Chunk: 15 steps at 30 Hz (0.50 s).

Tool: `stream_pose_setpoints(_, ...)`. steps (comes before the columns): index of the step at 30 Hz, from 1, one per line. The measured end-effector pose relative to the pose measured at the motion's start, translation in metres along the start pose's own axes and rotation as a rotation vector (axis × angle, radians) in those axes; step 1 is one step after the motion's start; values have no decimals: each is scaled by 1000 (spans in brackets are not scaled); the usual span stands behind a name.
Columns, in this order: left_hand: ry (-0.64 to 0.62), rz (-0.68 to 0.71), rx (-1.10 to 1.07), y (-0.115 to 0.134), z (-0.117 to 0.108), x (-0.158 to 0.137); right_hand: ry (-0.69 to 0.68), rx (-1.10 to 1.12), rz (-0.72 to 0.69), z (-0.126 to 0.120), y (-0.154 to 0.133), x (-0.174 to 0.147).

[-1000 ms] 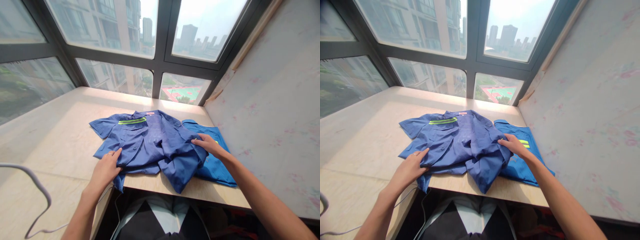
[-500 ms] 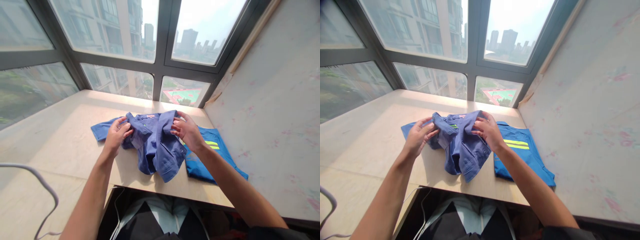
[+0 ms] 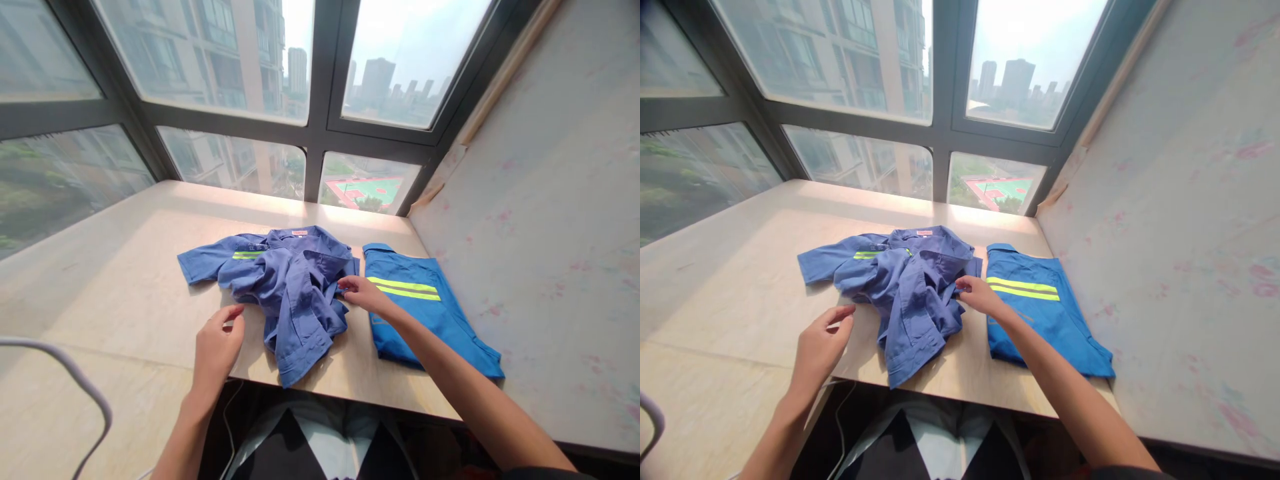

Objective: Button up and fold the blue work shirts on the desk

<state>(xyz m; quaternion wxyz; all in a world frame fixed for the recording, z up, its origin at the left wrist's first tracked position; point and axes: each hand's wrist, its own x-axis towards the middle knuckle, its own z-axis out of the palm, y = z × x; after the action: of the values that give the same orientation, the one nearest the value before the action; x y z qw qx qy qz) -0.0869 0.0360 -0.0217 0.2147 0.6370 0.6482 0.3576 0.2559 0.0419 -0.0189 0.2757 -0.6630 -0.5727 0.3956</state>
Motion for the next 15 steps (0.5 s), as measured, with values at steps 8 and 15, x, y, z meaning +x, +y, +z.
stream_pose_setpoints(8, -34, 34, 29, -27, 36, 40, -420, -264, -193, 17, 6, -20)
stream_pose_setpoints(15, 121, -4, -203, 0, 34, 47, -116, -365, -213, 20, -7, -27)
